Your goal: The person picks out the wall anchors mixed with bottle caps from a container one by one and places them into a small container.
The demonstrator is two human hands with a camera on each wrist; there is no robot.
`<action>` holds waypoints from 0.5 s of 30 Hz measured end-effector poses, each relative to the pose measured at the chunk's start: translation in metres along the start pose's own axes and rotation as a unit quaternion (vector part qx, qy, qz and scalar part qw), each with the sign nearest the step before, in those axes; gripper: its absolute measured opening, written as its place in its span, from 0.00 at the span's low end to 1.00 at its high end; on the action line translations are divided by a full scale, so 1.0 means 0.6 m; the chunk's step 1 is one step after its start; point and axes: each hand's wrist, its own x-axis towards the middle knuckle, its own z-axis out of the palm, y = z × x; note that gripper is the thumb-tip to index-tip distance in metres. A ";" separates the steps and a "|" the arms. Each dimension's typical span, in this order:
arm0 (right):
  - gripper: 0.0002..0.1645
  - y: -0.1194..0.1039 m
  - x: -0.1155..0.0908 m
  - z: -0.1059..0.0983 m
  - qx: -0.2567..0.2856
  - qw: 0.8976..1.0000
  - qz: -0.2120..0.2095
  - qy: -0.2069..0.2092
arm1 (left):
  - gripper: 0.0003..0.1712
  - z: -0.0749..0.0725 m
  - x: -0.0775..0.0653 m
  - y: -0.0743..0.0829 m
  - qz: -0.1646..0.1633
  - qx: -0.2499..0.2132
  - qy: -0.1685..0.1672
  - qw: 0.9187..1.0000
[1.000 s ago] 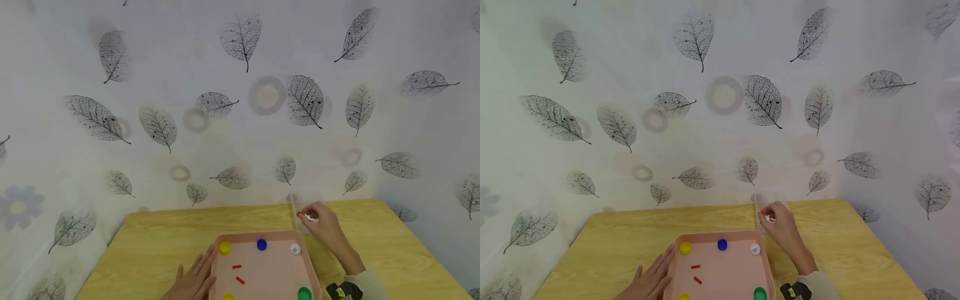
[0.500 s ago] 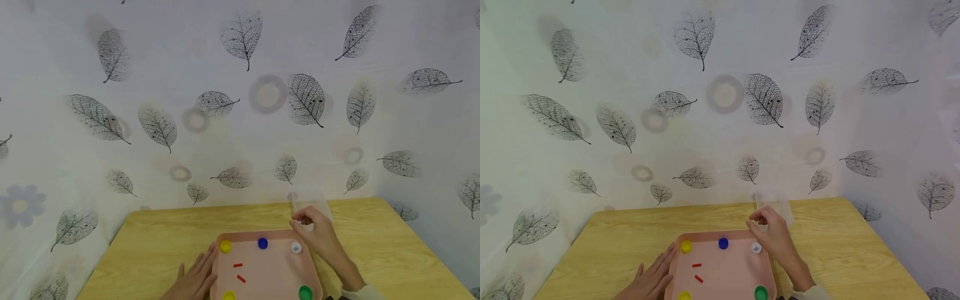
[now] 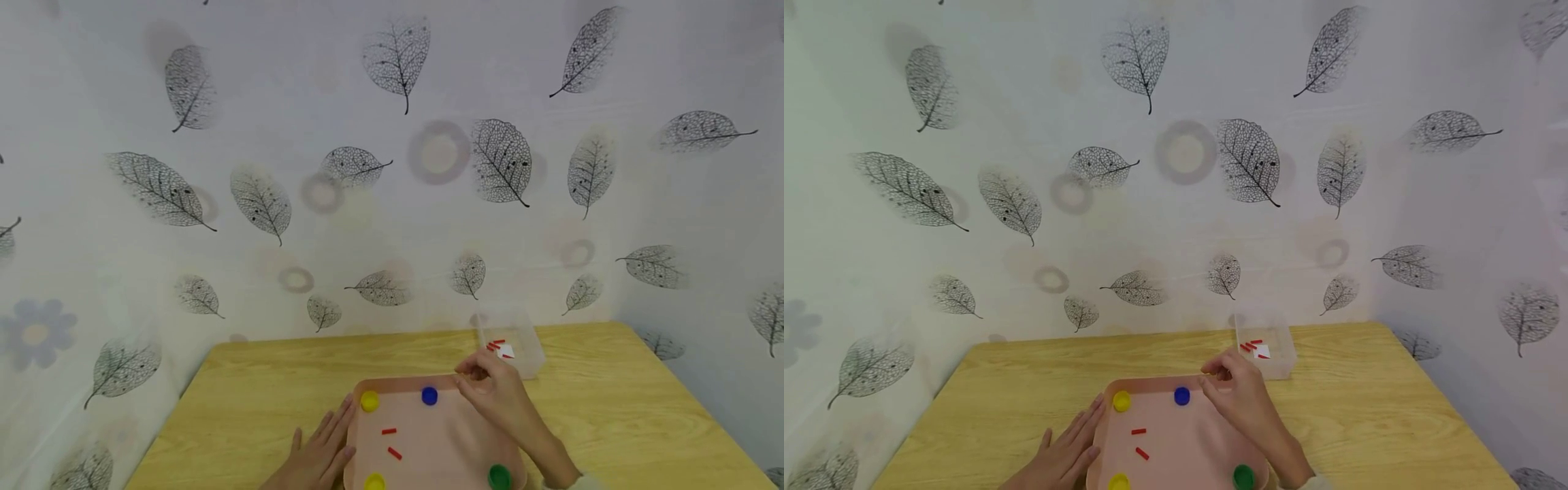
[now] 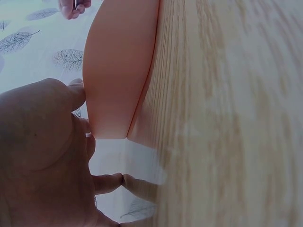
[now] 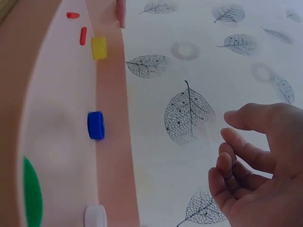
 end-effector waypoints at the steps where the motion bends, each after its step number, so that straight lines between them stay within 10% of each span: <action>1: 0.10 0.000 -0.001 0.004 0.001 1.000 -0.005 0.000 | 0.36 0.000 0.000 -0.001 0.001 -0.001 0.000 1.000; 15: 0.09 -0.012 -0.021 0.061 0.015 0.999 0.001 -0.048 | 0.36 -0.001 0.000 -0.002 0.000 0.008 0.002 1.000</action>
